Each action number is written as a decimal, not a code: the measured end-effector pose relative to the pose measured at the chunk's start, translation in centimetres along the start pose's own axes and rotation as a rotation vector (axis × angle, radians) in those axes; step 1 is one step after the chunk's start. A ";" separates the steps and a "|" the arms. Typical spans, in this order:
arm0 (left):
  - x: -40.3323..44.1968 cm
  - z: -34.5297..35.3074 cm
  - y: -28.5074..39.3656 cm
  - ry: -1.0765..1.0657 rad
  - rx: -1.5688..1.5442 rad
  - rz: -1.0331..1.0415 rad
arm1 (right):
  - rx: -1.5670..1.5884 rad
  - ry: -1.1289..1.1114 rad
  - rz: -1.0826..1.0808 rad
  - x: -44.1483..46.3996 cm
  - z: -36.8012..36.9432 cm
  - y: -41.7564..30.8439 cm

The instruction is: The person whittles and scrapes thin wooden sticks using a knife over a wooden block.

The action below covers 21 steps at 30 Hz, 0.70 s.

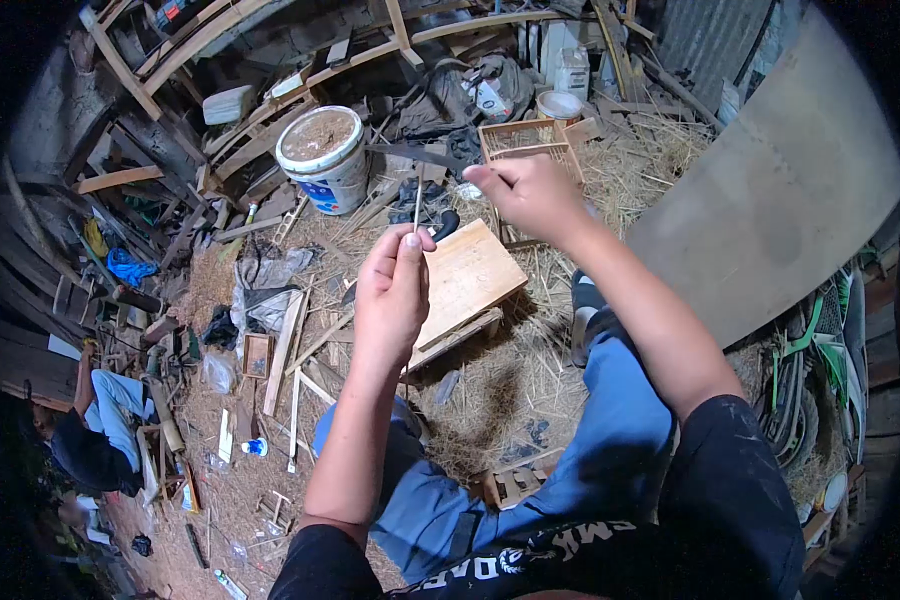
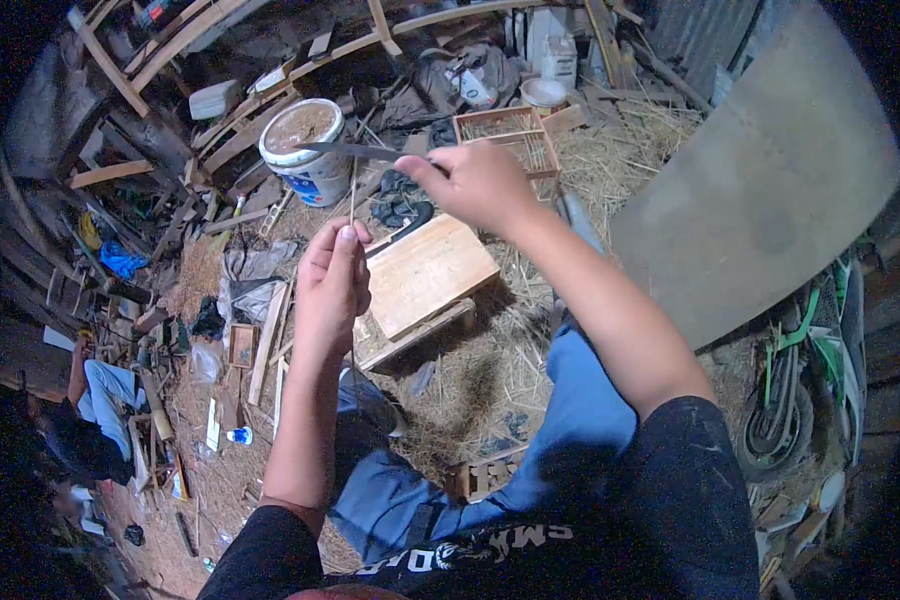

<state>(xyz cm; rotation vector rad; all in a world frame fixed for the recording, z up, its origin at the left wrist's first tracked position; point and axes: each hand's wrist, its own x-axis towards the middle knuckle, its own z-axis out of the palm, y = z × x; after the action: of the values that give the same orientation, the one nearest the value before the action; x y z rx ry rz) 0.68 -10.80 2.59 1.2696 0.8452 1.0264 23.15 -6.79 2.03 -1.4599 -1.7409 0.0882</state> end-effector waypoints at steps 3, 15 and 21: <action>0.1 -0.1 0.1 0.047 -0.020 -0.020 | -0.085 -0.117 -0.185 -0.7 0.8 -1.5; 1.9 -1.8 -0.4 0.120 -0.016 0.023 | -0.243 0.031 -0.344 1.0 1.9 0.4; 1.7 -1.8 -0.4 0.123 -0.070 0.050 | -0.283 0.065 -0.340 0.4 2.1 -0.8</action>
<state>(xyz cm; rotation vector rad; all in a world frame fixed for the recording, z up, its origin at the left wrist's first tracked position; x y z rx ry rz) -0.34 -8.58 2.08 1.1824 0.8671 1.1737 21.25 -5.74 1.29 -1.3195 -1.9807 -0.3950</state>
